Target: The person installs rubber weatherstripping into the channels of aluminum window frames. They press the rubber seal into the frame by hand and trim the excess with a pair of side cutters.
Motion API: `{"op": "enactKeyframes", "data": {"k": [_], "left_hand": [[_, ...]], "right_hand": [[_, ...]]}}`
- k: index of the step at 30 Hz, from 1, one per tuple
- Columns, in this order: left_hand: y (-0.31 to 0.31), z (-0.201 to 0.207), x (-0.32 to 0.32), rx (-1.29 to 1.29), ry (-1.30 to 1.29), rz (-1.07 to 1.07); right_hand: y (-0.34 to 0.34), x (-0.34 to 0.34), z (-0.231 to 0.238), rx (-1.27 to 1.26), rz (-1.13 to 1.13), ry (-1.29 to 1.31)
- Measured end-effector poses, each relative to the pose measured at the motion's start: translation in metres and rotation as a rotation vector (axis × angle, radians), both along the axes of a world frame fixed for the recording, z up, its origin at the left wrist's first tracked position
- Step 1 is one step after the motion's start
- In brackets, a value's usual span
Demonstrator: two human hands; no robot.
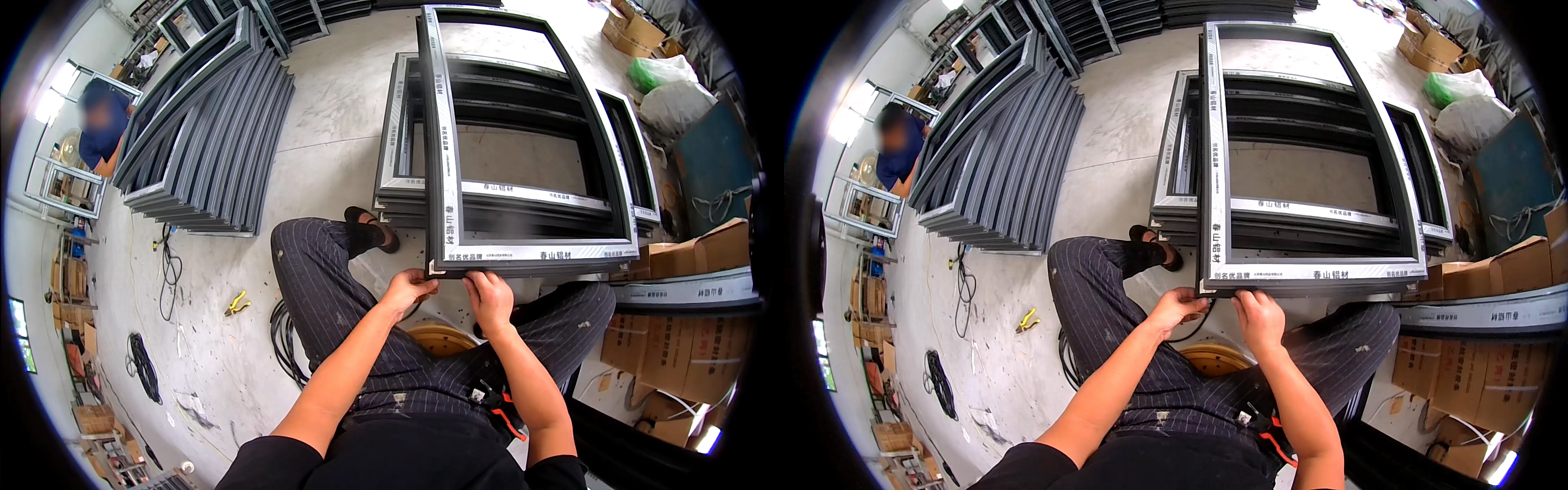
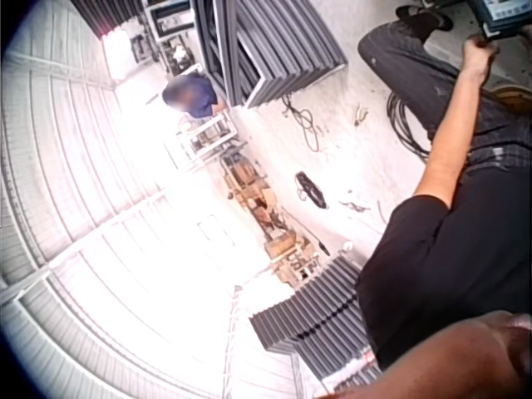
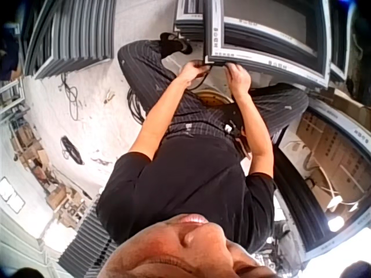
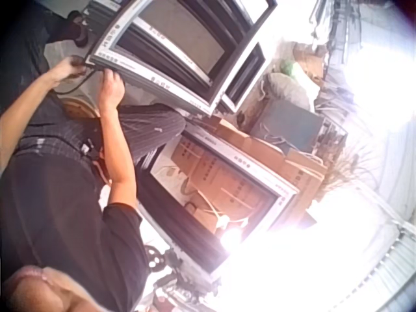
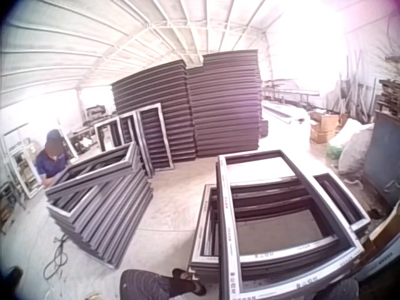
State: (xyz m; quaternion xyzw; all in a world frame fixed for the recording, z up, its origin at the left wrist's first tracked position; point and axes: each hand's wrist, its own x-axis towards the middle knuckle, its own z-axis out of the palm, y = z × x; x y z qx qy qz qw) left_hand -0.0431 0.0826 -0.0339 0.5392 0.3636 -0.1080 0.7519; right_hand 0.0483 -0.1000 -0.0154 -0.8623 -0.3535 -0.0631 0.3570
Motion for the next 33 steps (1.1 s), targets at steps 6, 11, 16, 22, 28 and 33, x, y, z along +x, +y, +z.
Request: {"op": "enactKeyframes", "data": {"k": [6, 11, 16, 22, 28, 33], "left_hand": [[0.001, -0.010, 0.000, -0.038, 0.039, 0.043], [-0.003, -0.018, 0.001, 0.058, -0.003, 0.013], [-0.006, -0.011, 0.001, -0.061, 0.010, 0.071], [-0.013, -0.030, 0.002, -0.073, -0.062, 0.127], [-0.020, -0.028, 0.003, -0.104, -0.025, 0.204], [-0.035, -0.026, 0.009, -0.352, -0.039, 0.366]], "right_hand": [[0.000, 0.002, 0.008, 0.096, 0.078, 0.082], [-0.001, 0.004, -0.002, 0.089, 0.050, 0.098], [-0.002, 0.005, -0.008, 0.012, 0.011, 0.109], [-0.002, 0.003, -0.014, -0.088, -0.023, 0.056], [-0.001, 0.002, -0.011, -0.110, -0.033, 0.112], [-0.001, 0.002, -0.012, -0.129, -0.035, 0.128]]}}
